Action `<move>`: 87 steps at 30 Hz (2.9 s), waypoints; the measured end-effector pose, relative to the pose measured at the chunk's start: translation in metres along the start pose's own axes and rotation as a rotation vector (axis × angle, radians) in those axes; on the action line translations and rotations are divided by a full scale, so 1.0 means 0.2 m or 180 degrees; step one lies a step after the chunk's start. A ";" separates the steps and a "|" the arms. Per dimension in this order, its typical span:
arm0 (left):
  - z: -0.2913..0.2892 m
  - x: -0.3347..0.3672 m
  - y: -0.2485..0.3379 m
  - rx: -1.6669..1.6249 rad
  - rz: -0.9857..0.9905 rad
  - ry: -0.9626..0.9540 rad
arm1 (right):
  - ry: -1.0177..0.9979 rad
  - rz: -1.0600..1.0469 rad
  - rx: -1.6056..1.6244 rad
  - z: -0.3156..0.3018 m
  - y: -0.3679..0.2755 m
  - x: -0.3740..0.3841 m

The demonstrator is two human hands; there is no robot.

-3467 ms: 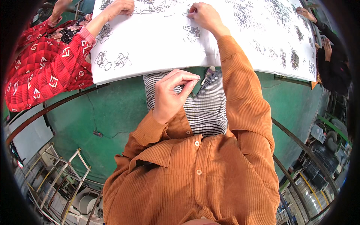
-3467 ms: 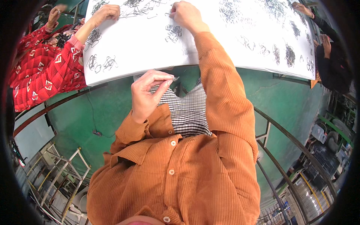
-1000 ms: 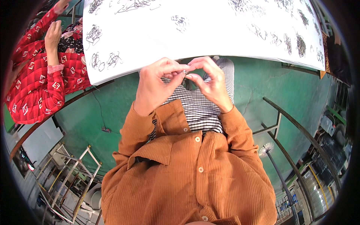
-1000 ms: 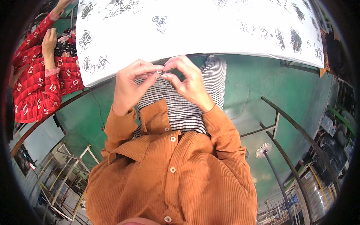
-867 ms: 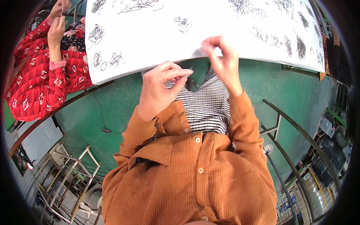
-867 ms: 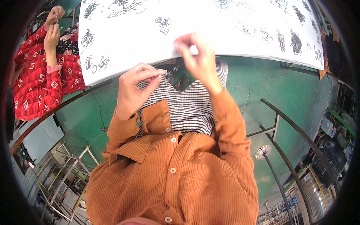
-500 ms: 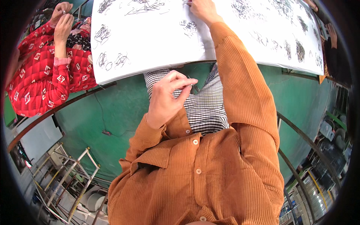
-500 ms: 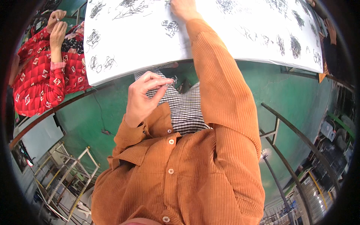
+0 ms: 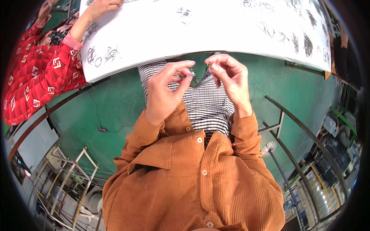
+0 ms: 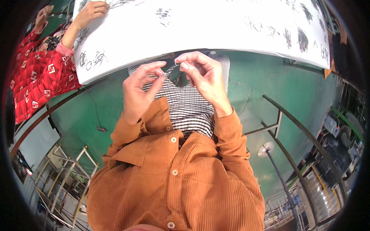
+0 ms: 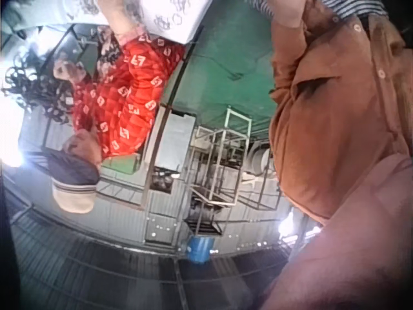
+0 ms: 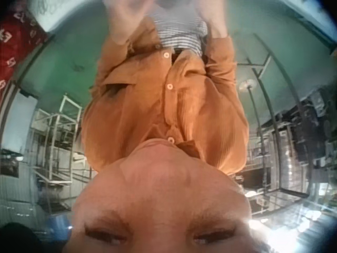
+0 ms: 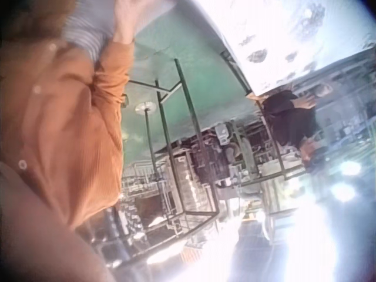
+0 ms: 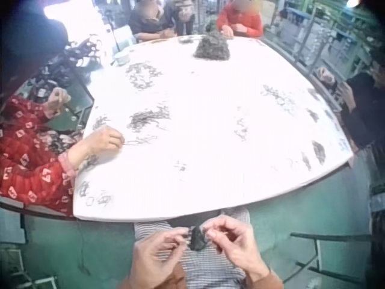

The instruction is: The person picks up metal clips from a table, turns them by hand, and hangs them onto a metal rack standing next to the table.

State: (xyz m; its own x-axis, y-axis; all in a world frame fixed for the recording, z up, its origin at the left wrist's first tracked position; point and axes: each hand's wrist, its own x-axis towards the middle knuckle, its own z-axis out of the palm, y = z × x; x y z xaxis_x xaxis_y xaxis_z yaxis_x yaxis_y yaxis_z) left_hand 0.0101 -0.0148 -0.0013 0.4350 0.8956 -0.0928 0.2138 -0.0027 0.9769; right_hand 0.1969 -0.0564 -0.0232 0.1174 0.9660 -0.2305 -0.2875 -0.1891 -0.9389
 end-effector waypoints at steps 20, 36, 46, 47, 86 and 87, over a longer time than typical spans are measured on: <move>0.04 0.01 0.04 -0.0246 -0.0286 0.0208 | -0.0099 -0.0433 0.0245 0.09 0.12 0.02; 0.05 0.01 0.03 -0.0045 -0.0343 0.0003 | -0.0030 -0.0568 0.0356 0.11 0.15 0.02; -0.03 0.51 -0.26 0.1317 0.0763 0.0651 | 0.0075 -0.0800 0.0014 0.13 0.16 0.02; -0.01 0.57 -0.27 0.1427 0.0819 0.0740 | 0.0064 -0.0841 -0.0053 0.13 0.15 0.02; -0.11 0.16 0.01 -0.0495 -0.0357 0.0054 | 0.0066 -0.1151 -0.1025 0.15 0.17 0.13; -0.12 0.14 0.01 -0.0488 -0.0348 0.0133 | 0.0053 -0.1116 -0.1058 0.15 0.17 0.13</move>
State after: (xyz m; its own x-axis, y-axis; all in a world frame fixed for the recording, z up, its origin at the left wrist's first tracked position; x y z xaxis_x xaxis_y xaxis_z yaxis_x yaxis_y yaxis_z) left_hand 0.0025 0.0208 0.0026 0.3792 0.9045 -0.1951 0.1207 0.1607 0.9796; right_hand 0.1607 -0.0323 -0.0539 0.1690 0.9791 0.1130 0.0911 0.0986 -0.9909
